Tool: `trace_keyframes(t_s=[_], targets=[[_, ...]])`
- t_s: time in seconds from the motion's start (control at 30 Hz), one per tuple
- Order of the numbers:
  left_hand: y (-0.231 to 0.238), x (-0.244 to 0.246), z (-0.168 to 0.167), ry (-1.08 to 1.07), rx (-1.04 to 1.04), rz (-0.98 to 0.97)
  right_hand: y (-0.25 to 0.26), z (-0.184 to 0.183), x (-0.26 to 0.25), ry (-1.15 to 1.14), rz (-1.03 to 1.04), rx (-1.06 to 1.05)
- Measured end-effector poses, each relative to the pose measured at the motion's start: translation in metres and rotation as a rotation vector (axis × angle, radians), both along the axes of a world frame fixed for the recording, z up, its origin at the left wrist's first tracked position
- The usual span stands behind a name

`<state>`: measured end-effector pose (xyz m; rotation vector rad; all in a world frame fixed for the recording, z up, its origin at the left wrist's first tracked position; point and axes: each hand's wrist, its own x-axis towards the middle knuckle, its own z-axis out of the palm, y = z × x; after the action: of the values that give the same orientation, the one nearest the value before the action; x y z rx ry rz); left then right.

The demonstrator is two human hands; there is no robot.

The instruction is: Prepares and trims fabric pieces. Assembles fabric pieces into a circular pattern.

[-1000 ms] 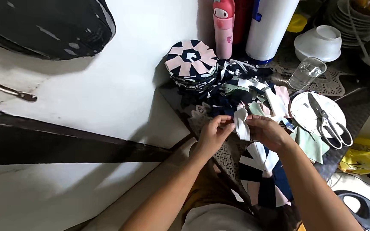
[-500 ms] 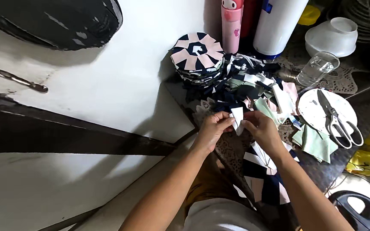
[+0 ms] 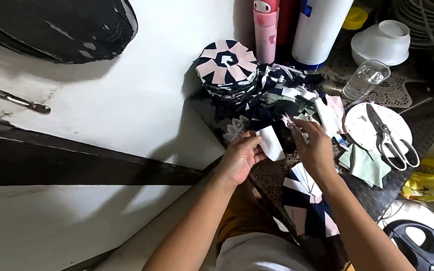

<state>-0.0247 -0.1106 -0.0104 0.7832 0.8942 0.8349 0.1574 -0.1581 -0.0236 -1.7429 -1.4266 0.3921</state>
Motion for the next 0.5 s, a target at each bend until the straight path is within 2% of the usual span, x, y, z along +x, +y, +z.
trace_keyframes(t_s=[0.1, 0.17, 0.3, 0.4, 0.5], targets=[[-0.012, 0.0, 0.004, -0.037, 0.014, -0.062, -0.023, 0.01, -0.008, 0.526, 0.139, -0.074], [-0.019, -0.001, 0.003, -0.058, 0.055, -0.091, -0.036, 0.012, -0.013, 0.713, 0.188, -0.071], [-0.042, -0.001, -0.004, -0.04, 0.189, -0.178, -0.053, 0.016, -0.011, 0.668, 0.26, -0.005], [-0.059, -0.005, -0.01, -0.122, 0.224, -0.21, -0.065, 0.025, -0.003, 0.636, 0.372, -0.023], [-0.071, -0.007, -0.019, -0.15, 0.37, -0.236, -0.076, 0.032, 0.002, 0.71, 0.395, -0.046]])
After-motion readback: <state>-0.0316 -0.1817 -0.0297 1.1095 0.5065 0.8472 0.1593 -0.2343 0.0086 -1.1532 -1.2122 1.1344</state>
